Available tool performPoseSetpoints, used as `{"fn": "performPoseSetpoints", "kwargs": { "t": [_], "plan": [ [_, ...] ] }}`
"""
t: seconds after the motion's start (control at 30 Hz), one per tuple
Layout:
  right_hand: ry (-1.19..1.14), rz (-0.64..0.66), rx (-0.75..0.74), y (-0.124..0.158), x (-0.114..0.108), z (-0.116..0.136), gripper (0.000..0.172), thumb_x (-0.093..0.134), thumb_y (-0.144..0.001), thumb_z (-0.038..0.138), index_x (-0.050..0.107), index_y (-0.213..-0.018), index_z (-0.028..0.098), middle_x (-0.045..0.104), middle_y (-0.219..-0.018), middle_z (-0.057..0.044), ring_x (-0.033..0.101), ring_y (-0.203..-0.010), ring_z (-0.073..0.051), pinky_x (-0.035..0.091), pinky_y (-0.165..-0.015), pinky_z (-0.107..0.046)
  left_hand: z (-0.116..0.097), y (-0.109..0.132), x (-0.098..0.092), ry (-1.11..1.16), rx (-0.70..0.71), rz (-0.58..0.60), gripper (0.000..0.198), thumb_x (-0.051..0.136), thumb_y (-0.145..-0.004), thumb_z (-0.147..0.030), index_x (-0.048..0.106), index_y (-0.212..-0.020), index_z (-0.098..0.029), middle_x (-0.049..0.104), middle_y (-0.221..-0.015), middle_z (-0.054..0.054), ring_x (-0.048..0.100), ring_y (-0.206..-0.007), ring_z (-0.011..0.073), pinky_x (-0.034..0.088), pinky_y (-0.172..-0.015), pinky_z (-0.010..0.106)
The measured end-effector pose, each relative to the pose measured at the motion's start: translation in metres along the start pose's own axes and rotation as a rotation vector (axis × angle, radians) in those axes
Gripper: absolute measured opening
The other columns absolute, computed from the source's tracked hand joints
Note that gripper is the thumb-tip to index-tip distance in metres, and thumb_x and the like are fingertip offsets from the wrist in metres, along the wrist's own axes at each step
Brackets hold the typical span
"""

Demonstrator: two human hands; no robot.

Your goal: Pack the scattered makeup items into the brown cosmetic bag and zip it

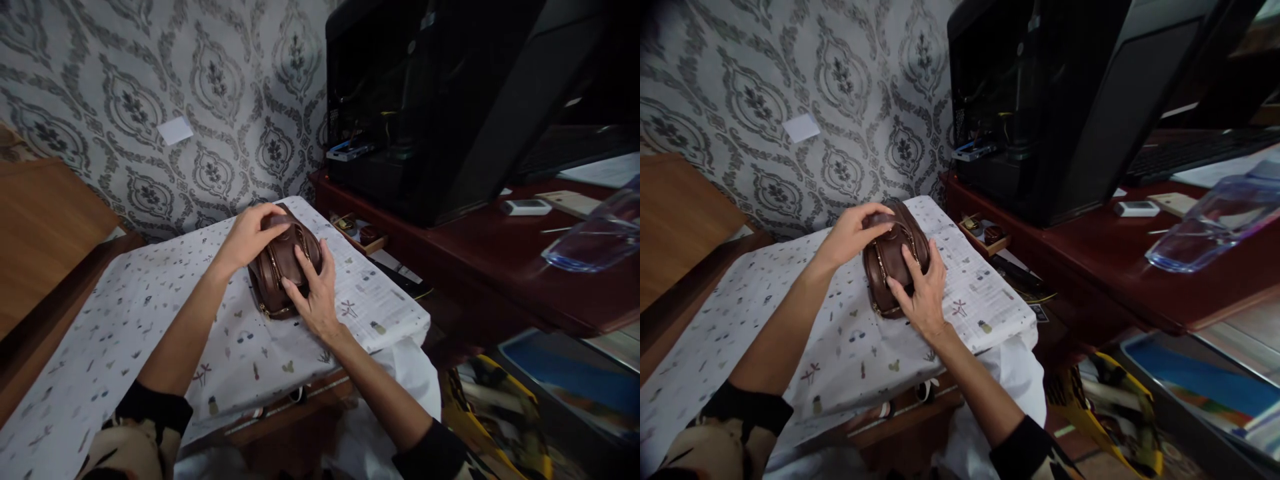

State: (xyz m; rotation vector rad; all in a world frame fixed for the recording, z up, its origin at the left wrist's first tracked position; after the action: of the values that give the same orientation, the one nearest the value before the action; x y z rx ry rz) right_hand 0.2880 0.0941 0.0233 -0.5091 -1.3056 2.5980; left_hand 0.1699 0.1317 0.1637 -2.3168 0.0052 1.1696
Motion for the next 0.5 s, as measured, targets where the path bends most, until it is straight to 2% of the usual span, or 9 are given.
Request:
{"fn": "performPoseSetpoints", "kwargs": {
  "t": [0.13,0.27,0.37,0.5],
  "plan": [
    [-0.011,-0.006,-0.011,0.001,0.0,0.003,0.06,0.057,-0.099,0.042,0.039,-0.157,0.036,0.011,-0.171,-0.008,0.02,-0.156,-0.037,0.029,-0.121,-0.067,0.013,0.012,-0.015,-0.152,-0.133,-0.007,0.023,0.067,-0.087,-0.037,0.062,-0.073,-0.019,0.06,-0.069,-0.002,0.051,-0.064,0.0147,0.035,-0.063,0.028],
    [0.018,0.013,-0.011,0.001,0.002,0.004,0.063,0.055,-0.101,0.041,0.032,-0.16,0.037,0.007,-0.172,-0.008,0.018,-0.157,-0.037,0.028,-0.122,-0.066,0.014,0.022,-0.019,-0.214,-0.22,-0.047,0.024,0.063,-0.087,-0.029,0.054,-0.068,-0.019,0.053,-0.062,-0.004,0.045,-0.06,0.0131,0.03,-0.062,0.028],
    [0.057,0.038,0.001,0.002,0.004,0.003,0.065,0.053,-0.102,0.041,0.026,-0.162,0.038,0.004,-0.172,-0.008,0.017,-0.157,-0.037,0.029,-0.121,-0.067,0.008,0.026,-0.018,-0.191,-0.214,-0.072,0.025,0.06,-0.087,-0.026,0.049,-0.065,-0.019,0.048,-0.06,-0.005,0.043,-0.06,0.0128,0.03,-0.061,0.027],
    [0.065,0.024,-0.009,0.002,0.005,0.001,0.069,0.055,-0.101,0.041,0.023,-0.162,0.041,0.002,-0.172,-0.006,0.018,-0.157,-0.038,0.03,-0.12,-0.068,0.001,0.032,-0.015,-0.164,-0.193,-0.075,0.022,0.058,-0.086,-0.023,0.05,-0.066,-0.019,0.049,-0.061,-0.004,0.044,-0.06,0.0127,0.03,-0.061,0.027]
  ]
}}
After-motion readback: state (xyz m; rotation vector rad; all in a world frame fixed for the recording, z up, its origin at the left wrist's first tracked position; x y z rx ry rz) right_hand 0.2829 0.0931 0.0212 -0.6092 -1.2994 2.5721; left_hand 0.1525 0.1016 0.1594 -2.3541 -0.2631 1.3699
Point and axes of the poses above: each hand's wrist, its own y-axis away from the middle knuckle, its own x-axis out of the palm, z = x × y, the point moved 9 cm from there along -y, towards the middle knuckle
